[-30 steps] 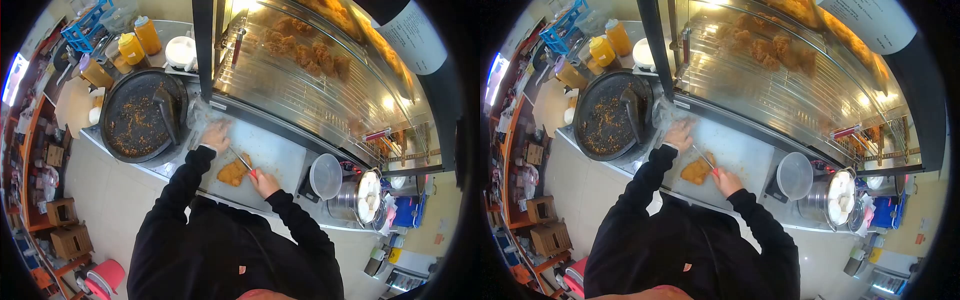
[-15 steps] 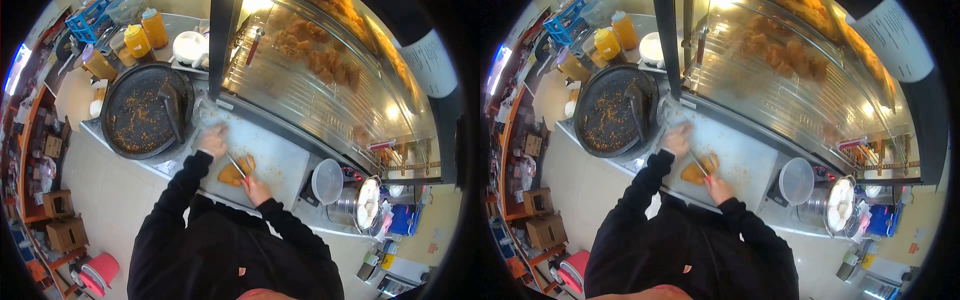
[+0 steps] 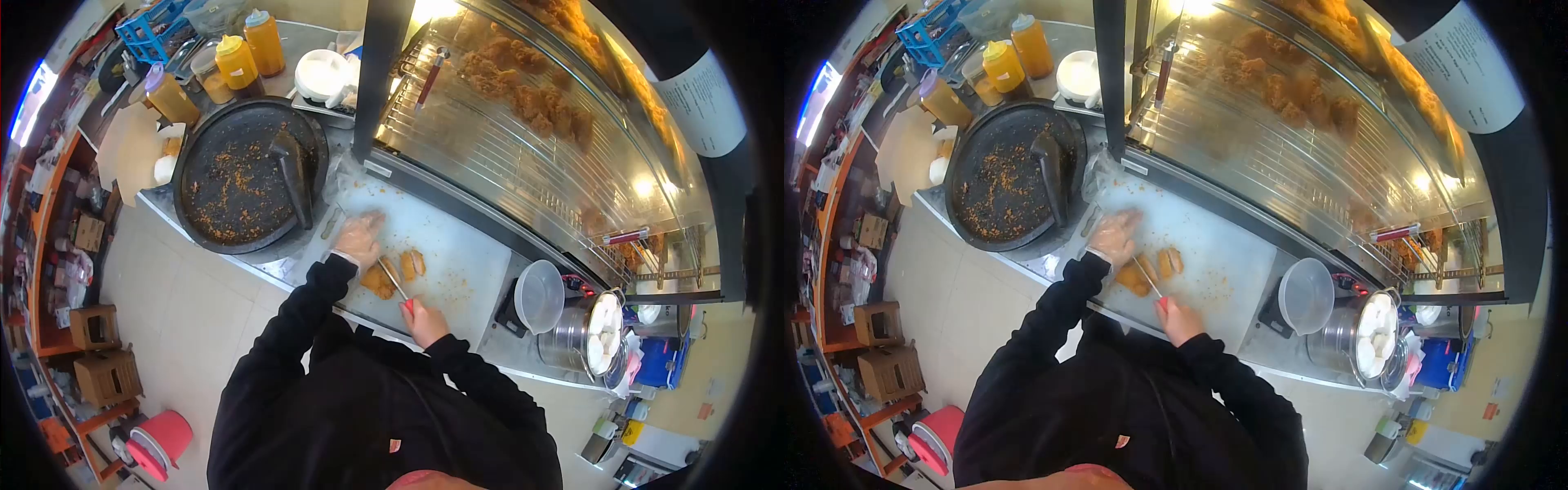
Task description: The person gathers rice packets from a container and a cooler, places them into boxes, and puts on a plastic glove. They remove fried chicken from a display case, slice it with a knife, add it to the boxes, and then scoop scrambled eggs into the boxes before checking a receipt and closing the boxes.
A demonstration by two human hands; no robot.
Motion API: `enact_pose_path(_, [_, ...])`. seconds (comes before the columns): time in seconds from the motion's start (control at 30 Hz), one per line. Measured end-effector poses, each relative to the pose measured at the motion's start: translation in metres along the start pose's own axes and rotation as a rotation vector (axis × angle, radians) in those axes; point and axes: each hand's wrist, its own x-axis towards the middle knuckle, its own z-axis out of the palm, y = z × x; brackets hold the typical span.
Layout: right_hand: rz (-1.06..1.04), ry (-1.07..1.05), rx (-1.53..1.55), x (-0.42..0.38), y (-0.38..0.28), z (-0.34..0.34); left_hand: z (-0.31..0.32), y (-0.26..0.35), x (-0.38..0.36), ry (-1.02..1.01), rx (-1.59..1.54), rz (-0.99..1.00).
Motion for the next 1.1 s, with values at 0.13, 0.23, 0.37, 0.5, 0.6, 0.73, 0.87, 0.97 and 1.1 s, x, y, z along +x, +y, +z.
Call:
enact_pose_path(0.13, [0.012, 0.041, 0.006, 0.018, -0.007, 0.017, 0.011, -0.025, 0.005, -0.027, 0.021, 0.002])
enact_pose_path(0.23, [-0.035, 0.042, 0.065, 0.018, -0.005, 0.008, -0.004, -0.028, 0.013, -0.022, 0.008, 0.055])
enact_pose_path(0.37, [-0.040, 0.016, 0.076, 0.003, -0.003, -0.011, -0.010, -0.002, 0.002, 0.055, -0.057, 0.097])
enact_pose_path(0.5, [-0.060, -0.011, 0.099, -0.010, -0.018, -0.022, -0.030, 0.012, -0.004, 0.102, -0.088, 0.114])
enact_pose_path(0.6, [-0.044, -0.014, 0.072, -0.015, -0.019, -0.016, -0.023, 0.009, -0.012, -0.031, -0.029, 0.033])
enact_pose_path(0.73, [0.020, -0.032, 0.017, -0.011, -0.018, -0.005, -0.017, 0.002, -0.015, 0.010, -0.060, 0.049])
enact_pose_path(0.87, [0.040, 0.030, -0.059, -0.002, -0.027, 0.012, -0.009, -0.008, -0.017, 0.002, -0.062, 0.056])
enact_pose_path(0.97, [0.017, 0.090, -0.062, 0.003, -0.021, 0.028, 0.008, -0.024, -0.020, 0.042, -0.041, 0.069])
enact_pose_path(1.1, [-0.014, 0.096, -0.027, 0.000, -0.010, 0.030, 0.001, -0.015, -0.018, -0.021, -0.026, 0.082])
